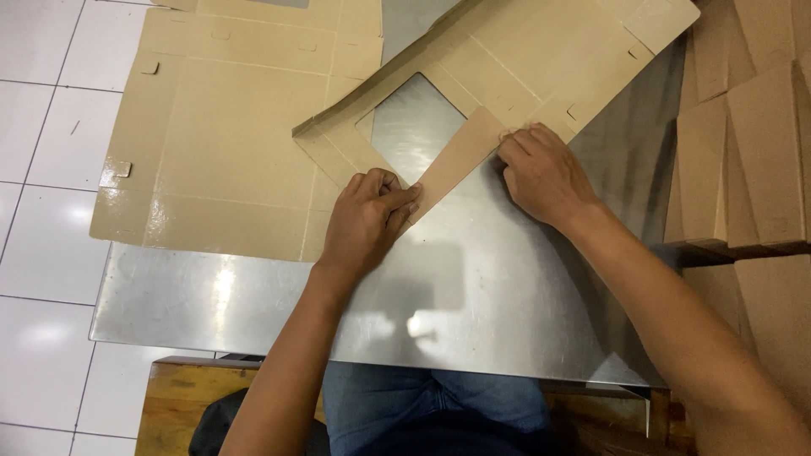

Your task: Assembling cardboard boxes by folding pre-cut templates and securing them with integrated adhesive strips.

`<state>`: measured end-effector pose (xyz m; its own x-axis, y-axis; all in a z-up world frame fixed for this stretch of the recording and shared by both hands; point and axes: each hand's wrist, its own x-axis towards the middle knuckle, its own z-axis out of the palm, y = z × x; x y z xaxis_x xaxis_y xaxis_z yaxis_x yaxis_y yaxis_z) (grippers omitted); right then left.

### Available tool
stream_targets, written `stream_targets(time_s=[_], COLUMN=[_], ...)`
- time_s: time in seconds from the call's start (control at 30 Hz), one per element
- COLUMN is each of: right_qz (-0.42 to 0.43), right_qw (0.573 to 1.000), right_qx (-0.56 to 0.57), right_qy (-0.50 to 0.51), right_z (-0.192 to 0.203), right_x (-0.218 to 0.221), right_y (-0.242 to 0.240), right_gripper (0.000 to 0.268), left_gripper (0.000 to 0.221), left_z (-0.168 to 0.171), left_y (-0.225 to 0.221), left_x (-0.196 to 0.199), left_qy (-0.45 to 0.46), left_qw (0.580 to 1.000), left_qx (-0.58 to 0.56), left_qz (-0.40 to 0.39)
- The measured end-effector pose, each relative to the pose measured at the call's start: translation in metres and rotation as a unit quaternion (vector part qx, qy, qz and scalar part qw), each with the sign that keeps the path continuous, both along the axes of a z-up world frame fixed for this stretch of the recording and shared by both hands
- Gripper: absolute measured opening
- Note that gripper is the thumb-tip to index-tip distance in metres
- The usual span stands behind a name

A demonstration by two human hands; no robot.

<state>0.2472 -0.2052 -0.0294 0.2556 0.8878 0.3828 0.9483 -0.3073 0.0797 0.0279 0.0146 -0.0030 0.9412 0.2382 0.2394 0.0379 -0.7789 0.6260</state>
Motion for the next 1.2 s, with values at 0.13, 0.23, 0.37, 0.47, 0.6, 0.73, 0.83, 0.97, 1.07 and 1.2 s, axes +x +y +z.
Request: stream_targets(time_s=[0.13,0.23,0.37,0.47,0.6,0.73,0.83,0.97,1.07,1.2], right_qz=[-0.041,-0.079,-0.041,0.003,0.073,0.144,0.171,0.206,0.209,0.146], right_qw=[0.997,0.994,0.997,0.997,0.997,0.989,0.985,0.976,0.973,0.985], right_qx=[-0.039,-0.073,-0.071,-0.074,-0.028,0.025,0.033,0.055,0.072,0.057], right_qy=[-0.048,-0.019,-0.016,-0.011,-0.023,-0.01,0.009,0.042,0.064,0.071], right_z=[-0.002,-0.015,-0.012,-0.007,0.008,0.0,0.009,0.005,-0.008,-0.003], right_x=[0.006,0.0,-0.023,-0.05,-0.088,-0.114,-0.132,-0.141,-0.13,-0.104], right_y=[0.004,0.008,0.015,0.021,0.031,0.038,0.045,0.049,0.044,0.034], right_gripper=[0.005,0.007,0.003,0.007,0.006,0.005,0.01,0.01,0.011,0.009], left_gripper=[0.018,0.018,0.02,0.02,0.021,0.021,0.021,0.02,0.02,0.019], left_z=[0.002,-0.001,0.003,0.002,-0.002,-0.008,-0.01,-0.011,-0.011,-0.009], left_y=[0.001,0.001,0.001,0.0,0.002,0.002,0.005,0.005,0.006,0.006], left_x=[0.001,0.001,0.0,0.001,0.002,0.001,0.0,0.0,-0.001,0.0], left_qy=[0.013,0.018,0.029,0.033,0.038,0.035,0.032,0.025,0.026,0.028], left_qw=[1.0,1.0,1.0,0.999,0.999,0.999,0.999,1.0,1.0,1.0], left_qx=[0.0,0.001,-0.007,-0.007,-0.01,-0.014,-0.016,-0.003,-0.005,-0.009], left_qz=[-0.005,-0.003,-0.003,-0.003,-0.001,0.002,-0.001,-0.005,-0.005,-0.003])
